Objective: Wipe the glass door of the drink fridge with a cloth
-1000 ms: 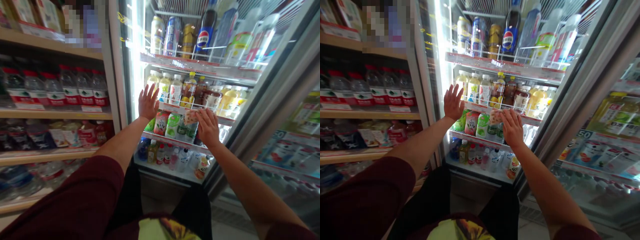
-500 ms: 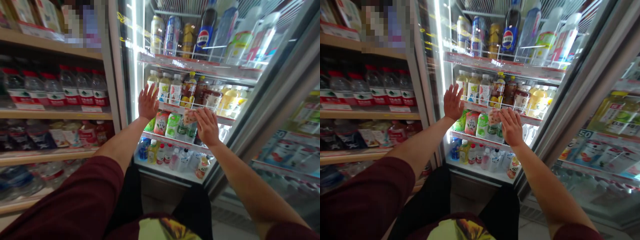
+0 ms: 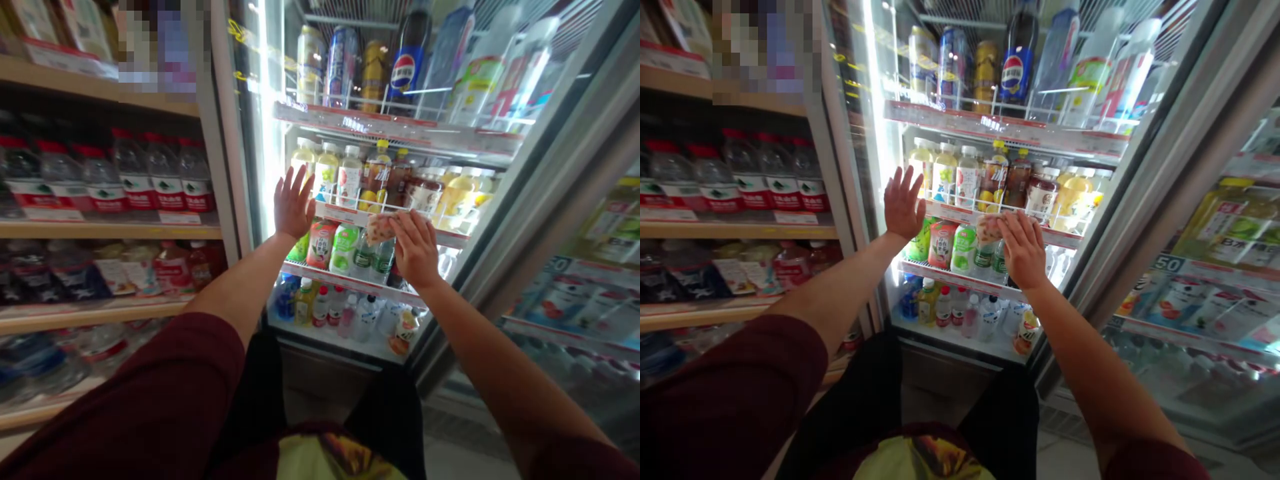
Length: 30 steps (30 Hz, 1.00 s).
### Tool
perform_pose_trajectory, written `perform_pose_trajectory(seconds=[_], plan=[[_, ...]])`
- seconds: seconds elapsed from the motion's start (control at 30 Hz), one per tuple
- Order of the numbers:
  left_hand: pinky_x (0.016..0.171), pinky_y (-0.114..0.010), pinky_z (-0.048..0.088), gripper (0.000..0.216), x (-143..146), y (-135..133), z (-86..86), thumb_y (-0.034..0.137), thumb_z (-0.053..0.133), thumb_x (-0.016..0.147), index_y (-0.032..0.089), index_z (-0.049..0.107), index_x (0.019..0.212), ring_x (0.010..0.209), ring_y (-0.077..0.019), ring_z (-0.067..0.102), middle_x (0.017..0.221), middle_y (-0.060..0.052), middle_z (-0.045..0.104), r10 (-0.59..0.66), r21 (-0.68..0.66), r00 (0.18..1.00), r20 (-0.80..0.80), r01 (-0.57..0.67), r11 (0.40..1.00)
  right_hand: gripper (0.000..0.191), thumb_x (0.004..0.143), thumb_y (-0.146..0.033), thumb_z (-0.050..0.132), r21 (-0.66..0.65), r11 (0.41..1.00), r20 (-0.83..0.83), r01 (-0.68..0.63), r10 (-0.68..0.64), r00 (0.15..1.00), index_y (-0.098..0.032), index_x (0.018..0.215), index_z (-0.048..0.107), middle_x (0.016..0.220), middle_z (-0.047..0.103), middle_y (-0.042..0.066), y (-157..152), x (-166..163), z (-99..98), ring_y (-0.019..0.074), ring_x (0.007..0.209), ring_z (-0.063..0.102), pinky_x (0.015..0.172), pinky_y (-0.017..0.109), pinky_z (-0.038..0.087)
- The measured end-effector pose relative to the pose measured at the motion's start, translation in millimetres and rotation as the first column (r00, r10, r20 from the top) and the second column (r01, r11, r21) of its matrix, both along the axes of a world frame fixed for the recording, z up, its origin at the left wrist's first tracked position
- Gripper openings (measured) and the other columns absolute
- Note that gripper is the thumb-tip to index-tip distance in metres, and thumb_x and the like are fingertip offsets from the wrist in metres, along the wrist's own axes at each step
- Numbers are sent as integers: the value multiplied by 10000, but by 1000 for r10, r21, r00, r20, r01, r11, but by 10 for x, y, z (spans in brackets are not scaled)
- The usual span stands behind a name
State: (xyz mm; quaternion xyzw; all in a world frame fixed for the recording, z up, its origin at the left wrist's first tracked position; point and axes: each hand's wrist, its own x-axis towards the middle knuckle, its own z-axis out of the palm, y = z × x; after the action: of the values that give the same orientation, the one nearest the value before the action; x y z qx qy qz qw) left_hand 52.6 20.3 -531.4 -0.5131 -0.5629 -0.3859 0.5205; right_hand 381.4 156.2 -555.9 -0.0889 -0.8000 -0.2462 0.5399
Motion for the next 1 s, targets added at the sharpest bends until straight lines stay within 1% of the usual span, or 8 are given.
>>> perform_pose_trajectory(seconds=[0.1,0.23,0.4,0.53,0.6,0.7,0.87,1.0], plan=[[1386,-532,124,622,17,-7,3,377,388,1056,227,428,1659,1677,-257,144,1747,-67,357,-16,-13,1000,27,16,1000,574,1061,-145,480,-24,1000,-28,-15,15,999,-310,1610,512,1621,560,53,9,4,7,270,1593,397,1305,573,367],[1393,-536,104,617,30,-14,7,407,388,1065,222,437,1652,1679,-272,144,1761,-45,327,-31,-39,998,55,33,999,590,1057,-130,486,-5,999,-36,-39,39,999,-303,1622,495,1616,565,63,21,14,-23,278,1594,396,1302,582,375],[1389,-534,117,619,45,-27,16,424,403,1053,253,451,1646,1676,-263,153,1744,-49,364,-54,-27,995,88,57,998,579,1067,-160,483,-50,999,-30,-22,20,999,-321,1623,494,1623,558,53,22,22,12,285,1593,396,1308,598,361],[1381,-535,128,627,61,-40,26,388,408,1037,235,463,1642,1673,-261,165,1735,-68,379,-31,-29,997,70,33,999,581,1074,-160,461,-68,998,-41,-14,11,999,-335,1628,485,1616,566,41,12,28,20,281,1589,402,1310,597,357],[1378,-545,133,628,69,-47,29,370,404,1034,211,472,1638,1672,-275,166,1732,-87,380,-28,-31,998,60,29,999,577,1072,-158,462,-63,998,-40,-12,9,999,-329,1621,496,1613,569,44,13,33,11,282,1584,411,1305,594,363],[1377,-554,125,636,73,-52,28,370,400,1033,214,461,1646,1673,-280,159,1737,-88,370,-31,-38,998,63,33,999,573,1065,-157,478,-48,999,-42,-15,13,999,-321,1613,509,1611,571,50,20,40,4,283,1583,412,1303,593,361],[1387,-522,110,631,53,-36,18,410,376,1051,237,452,1653,1675,-256,146,1744,-71,361,-22,-36,997,70,25,999,560,1065,-148,479,-9,1000,-52,-20,19,998,-303,1601,526,1598,586,57,20,39,6,281,1576,424,1294,589,381],[1387,-518,112,627,32,-20,10,471,339,1076,276,425,1666,1677,-230,126,1748,-48,355,-16,-34,997,71,19,999,560,1060,-144,475,-18,1000,-47,-19,18,999,-307,1593,534,1599,583,56,20,42,5,287,1576,425,1283,604,394]])
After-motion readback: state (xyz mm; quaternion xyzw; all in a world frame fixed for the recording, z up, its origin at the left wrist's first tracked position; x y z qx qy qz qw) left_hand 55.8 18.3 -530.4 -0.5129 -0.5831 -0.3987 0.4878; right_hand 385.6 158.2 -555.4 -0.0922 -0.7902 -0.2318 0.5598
